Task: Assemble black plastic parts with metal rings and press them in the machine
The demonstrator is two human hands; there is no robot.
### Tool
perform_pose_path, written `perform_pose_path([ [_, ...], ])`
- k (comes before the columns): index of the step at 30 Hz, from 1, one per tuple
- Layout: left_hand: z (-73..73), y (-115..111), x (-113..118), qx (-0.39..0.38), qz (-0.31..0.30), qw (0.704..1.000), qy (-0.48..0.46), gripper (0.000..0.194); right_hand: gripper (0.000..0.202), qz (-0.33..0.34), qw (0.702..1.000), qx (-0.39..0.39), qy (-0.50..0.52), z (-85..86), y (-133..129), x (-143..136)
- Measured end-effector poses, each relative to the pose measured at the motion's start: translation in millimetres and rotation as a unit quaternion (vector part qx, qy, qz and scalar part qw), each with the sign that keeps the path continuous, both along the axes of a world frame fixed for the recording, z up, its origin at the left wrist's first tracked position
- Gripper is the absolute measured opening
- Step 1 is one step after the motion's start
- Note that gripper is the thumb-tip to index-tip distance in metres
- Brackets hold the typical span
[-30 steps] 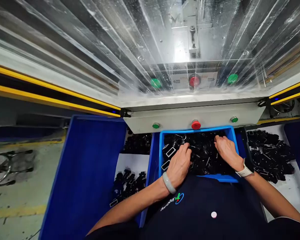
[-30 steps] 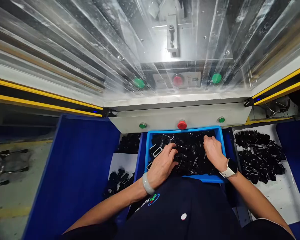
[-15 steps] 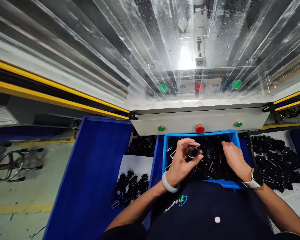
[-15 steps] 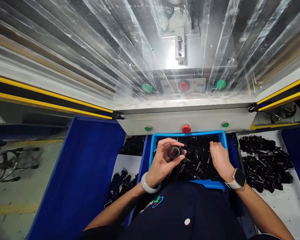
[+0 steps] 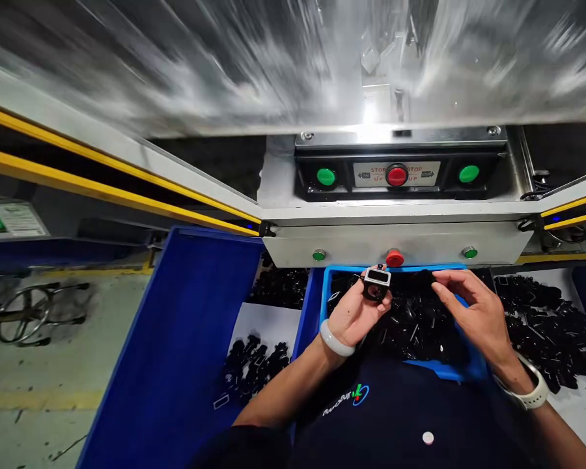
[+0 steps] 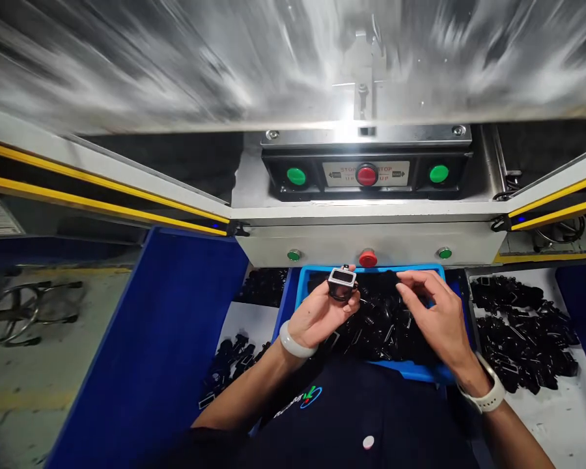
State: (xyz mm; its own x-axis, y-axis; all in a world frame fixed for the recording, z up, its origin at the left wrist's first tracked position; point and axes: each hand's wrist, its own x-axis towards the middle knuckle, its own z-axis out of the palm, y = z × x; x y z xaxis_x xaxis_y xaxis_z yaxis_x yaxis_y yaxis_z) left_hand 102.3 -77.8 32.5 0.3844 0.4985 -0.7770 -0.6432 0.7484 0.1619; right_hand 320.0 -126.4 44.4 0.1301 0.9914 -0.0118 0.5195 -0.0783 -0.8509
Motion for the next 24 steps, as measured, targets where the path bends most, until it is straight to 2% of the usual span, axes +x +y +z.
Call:
perform_pose_path([
  [3,5.4,2,7,-0.008,0.01,1.0,0.015,0.014,0.014,0.023,0.998,0.054,0.036,13.2,-1,-23],
  [5,10.1,2,10,0.007,0.009,1.0,0.028,0.018,0.014,0.051,0.994,0.08,0.048,14.7,0,-34],
  [7,13.5,0,12,0.05,-0.001,0.998,0.049,0.014,0.014,0.066,0.993,0.084,0.053,12.4,4,-40],
  [9,15.0,-3,13,0.106,-0.014,0.99,0.087,0.012,0.013,0.067,0.994,0.068,0.055,9.2,9,-41],
  [12,14.6,-6,13,0.179,-0.035,0.974,0.135,0.023,0.012,0.051,0.995,0.012,0.089,8.0,16,-39],
  [15,14.5,-4,15,0.215,-0.037,0.966,0.137,0.034,0.016,0.031,0.989,-0.031,0.139,11.3,21,-37],
  [19,14.5,1,19,0.242,-0.053,0.959,0.138,0.044,0.018,0.01,0.989,-0.024,0.142,12.9,26,-36],
  [21,13.4,2,20,0.289,-0.082,0.936,0.185,0.048,0.018,0.011,0.992,-0.015,0.125,10.1,29,-37],
  [22,12.6,3,20,0.332,-0.095,0.909,0.234,0.048,0.018,0.012,0.993,-0.011,0.119,8.2,31,-37],
  [24,11.1,6,18,0.434,-0.107,0.823,0.351,0.041,0.019,0.012,0.993,-0.003,0.116,5.4,36,-38],
])
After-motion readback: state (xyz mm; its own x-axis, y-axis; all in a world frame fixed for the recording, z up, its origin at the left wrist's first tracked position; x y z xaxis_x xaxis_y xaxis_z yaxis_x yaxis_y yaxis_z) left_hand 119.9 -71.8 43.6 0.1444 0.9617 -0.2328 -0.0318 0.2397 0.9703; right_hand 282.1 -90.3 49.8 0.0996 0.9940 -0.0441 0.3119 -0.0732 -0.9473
